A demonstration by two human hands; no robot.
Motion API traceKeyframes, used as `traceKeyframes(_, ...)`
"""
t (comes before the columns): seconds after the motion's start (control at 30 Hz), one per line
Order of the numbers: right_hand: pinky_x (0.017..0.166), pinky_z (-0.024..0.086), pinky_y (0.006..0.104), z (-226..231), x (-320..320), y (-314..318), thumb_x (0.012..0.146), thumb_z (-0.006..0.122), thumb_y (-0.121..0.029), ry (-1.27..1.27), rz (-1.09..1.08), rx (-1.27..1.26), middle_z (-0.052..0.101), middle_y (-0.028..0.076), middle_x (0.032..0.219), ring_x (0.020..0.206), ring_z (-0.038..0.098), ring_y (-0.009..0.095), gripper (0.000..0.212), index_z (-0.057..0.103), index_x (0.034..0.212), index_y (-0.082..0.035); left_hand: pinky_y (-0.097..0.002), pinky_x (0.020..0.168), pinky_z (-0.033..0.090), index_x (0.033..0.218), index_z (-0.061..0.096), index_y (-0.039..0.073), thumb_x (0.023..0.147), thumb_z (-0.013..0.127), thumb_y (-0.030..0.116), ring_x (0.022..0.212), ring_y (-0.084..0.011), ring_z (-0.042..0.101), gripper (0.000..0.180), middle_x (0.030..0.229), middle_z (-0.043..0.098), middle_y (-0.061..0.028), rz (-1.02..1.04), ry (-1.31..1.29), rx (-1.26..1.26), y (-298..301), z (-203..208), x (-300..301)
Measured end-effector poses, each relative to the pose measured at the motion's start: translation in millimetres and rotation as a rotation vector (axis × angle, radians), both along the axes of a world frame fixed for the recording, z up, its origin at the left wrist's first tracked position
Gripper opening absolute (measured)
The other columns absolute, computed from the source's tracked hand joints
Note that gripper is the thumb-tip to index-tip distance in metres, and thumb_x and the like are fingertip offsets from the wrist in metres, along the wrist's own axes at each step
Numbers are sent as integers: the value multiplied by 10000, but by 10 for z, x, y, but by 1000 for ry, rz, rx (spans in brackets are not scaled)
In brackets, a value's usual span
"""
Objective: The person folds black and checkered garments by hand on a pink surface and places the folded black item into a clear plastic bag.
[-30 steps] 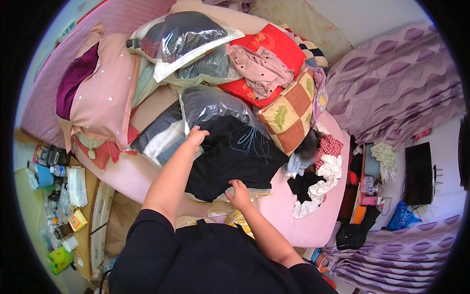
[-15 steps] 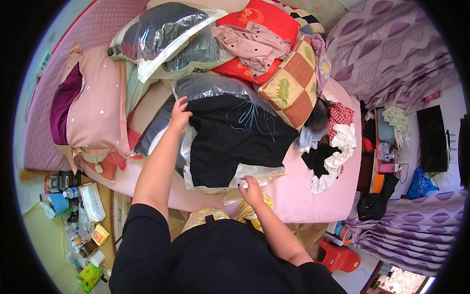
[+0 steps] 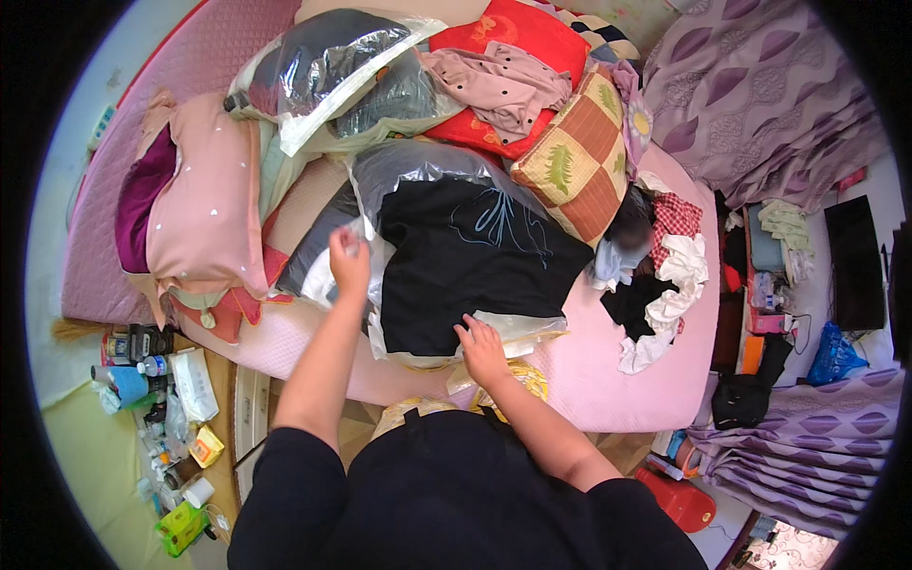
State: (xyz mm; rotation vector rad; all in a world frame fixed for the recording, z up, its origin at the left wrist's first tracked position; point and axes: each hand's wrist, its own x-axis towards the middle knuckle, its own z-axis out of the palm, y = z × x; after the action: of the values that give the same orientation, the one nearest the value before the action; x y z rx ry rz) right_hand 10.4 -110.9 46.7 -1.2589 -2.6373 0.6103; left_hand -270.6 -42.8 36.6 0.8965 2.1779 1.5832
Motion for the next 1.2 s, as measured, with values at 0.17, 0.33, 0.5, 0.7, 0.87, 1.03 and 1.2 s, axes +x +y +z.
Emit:
traceKeyframes(0.17, 967, 245, 429, -119, -2, 128, 752, 444, -132, -253, 147, 283, 316, 110, 1300, 1172, 327, 257, 411, 438, 1163, -119, -320, 654, 432, 863, 509, -4, 650, 683, 197, 698, -211, 545, 341, 732, 555, -99, -247, -274, -214, -998, -534, 564)
traceKeyframes(0.33, 963, 246, 414, -122, 71, 250, 726, 472, -116, -100, 233, 213, 414, 92, 1205, 1135, 362, 241, 295, 517, 1017, -104, -328, 666, 425, 899, 515, 12, 677, 658, 176, 694, -261, 536, 311, 783, 562, -121, -176, -69, -390, -1249, -617, 714)
traceKeyframes(0.5, 914, 294, 384, -87, 81, 406, 704, 485, -83, 78, 255, 204, 472, 70, 1116, 1077, 412, 226, 284, 522, 986, -90, -223, 539, 382, 815, 501, 51, 777, 577, 119, 595, -74, 460, 109, 655, 504, 7, -148, -603, -147, -1311, -505, 673)
traceKeyframes(0.7, 841, 333, 363, 12, 266, 726, 649, 515, -9, 101, -154, 238, 496, 65, 997, 979, 455, 228, 351, 525, 993, -80, -182, 480, 342, 721, 478, 107, 745, 622, 125, 552, -47, 414, 148, 634, 452, 48, -179, -556, -266, -1456, -371, 667)
traceKeyframes(0.87, 780, 352, 342, -216, 408, 917, 683, 511, -84, -123, -88, 191, 520, 51, 851, 878, 481, 216, 181, 540, 861, -94, -196, 486, 328, 683, 468, 94, 707, 662, 123, 543, -49, 391, 198, 616, 440, 38, -149, -648, -445, -1422, -223, 845)
traceKeyframes(1.03, 675, 369, 337, -223, 401, 962, 621, 566, -73, -58, -77, 273, 497, 51, 764, 761, 491, 217, 161, 492, 762, -94, -210, 450, 284, 624, 442, 98, 722, 644, 107, 524, -45, 357, 224, 582, 399, 45, -196, -665, -466, -1483, -284, 755)
traceKeyframes(1.2, 671, 364, 335, -67, 497, 905, 597, 564, -74, 85, -55, 193, 482, 59, 748, 757, 483, 227, 189, 475, 764, -89, -187, 430, 287, 657, 464, 100, 742, 626, 108, 468, -37, 374, 184, 536, 438, 47, -161, -579, -350, -1523, -79, 666)
